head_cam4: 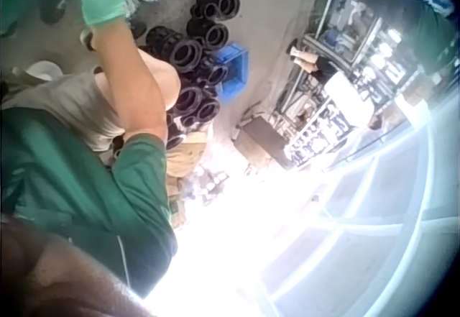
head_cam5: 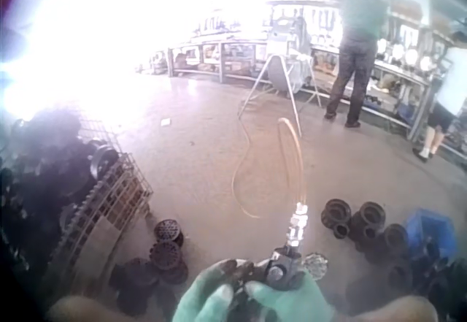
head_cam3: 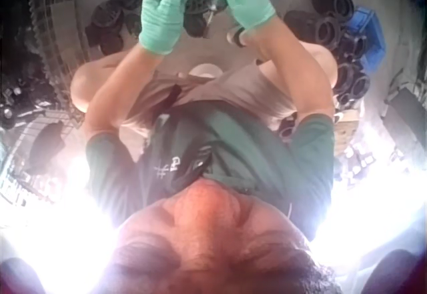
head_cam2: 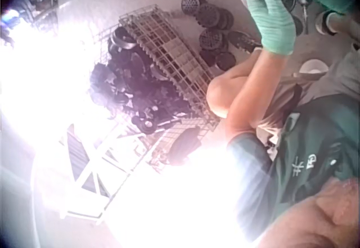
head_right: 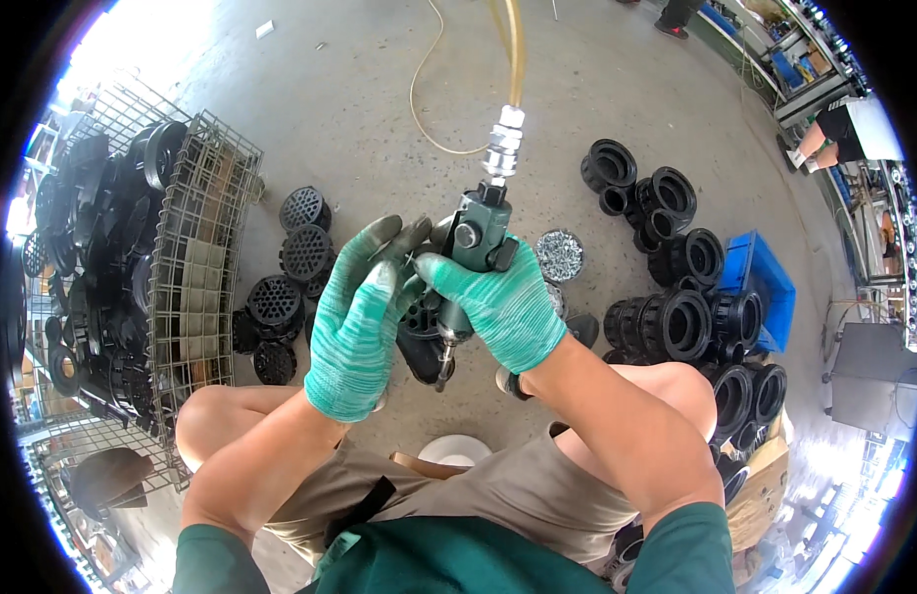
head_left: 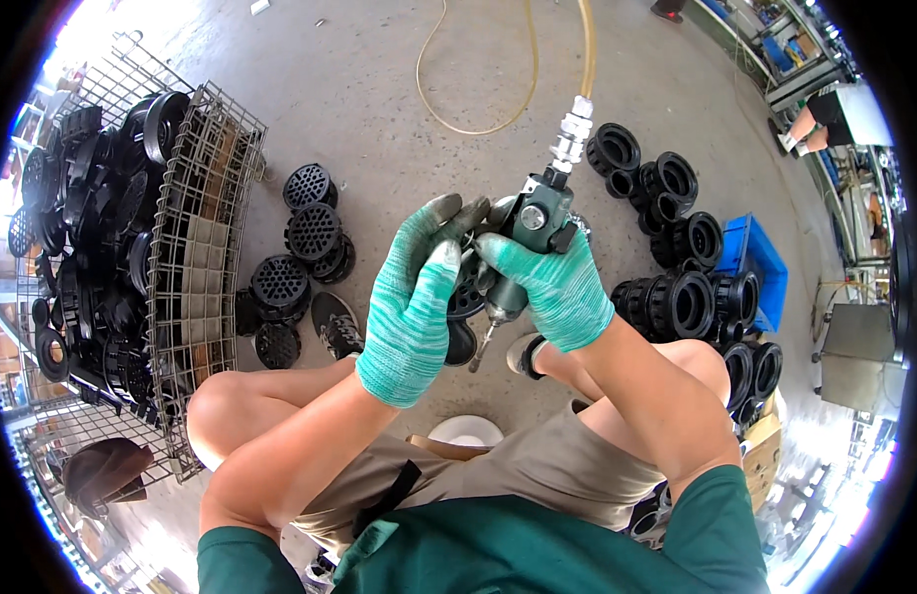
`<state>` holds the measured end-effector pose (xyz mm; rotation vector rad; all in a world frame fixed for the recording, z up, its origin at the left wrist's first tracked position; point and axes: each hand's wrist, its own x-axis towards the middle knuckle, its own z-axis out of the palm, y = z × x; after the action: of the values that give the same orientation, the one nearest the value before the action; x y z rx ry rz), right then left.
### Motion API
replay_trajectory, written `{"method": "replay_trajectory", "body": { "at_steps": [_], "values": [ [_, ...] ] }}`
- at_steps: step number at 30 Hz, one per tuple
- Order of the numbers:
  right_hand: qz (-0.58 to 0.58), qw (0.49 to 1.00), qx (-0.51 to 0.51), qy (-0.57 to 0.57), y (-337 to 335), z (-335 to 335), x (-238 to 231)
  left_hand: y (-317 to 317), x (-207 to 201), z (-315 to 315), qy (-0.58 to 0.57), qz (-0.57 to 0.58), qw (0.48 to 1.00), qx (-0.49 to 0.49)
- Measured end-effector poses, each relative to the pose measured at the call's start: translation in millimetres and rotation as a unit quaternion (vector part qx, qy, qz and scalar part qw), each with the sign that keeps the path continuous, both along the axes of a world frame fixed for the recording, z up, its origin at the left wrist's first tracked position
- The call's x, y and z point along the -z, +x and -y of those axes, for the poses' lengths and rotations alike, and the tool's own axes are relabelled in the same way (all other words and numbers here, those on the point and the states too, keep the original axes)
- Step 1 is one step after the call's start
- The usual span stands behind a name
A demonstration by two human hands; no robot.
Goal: The person inserts screws into a plastic component, fastens them using a pneumatic screwdriver, and places the assembled part into a wire basket.
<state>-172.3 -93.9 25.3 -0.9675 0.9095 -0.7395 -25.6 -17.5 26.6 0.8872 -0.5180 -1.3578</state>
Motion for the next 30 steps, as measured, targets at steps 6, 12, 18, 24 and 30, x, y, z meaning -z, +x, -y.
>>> {"method": "replay_trajectory", "body": {
  "at_steps": [6,12,18,24,30],
  "values": [
    [0.043,0.999,-0.004,0.016,-1,3,-5,3,-10,3,-0.032,0.115,0.993,-0.001],
    [0.069,0.996,-0.042,0.029,-2,6,-18,22,-13,9,-0.025,0.211,0.977,0.027],
    [0.068,0.996,-0.04,0.029,3,8,-14,34,-20,14,-0.079,0.435,0.897,0.015],
    [0.079,0.996,-0.028,0.012,12,6,-17,34,-31,11,-0.014,0.363,0.932,0.015],
    [0.084,0.995,-0.051,0.034,17,7,-26,46,-31,11,-0.002,0.306,0.951,0.042]
  ]
}}
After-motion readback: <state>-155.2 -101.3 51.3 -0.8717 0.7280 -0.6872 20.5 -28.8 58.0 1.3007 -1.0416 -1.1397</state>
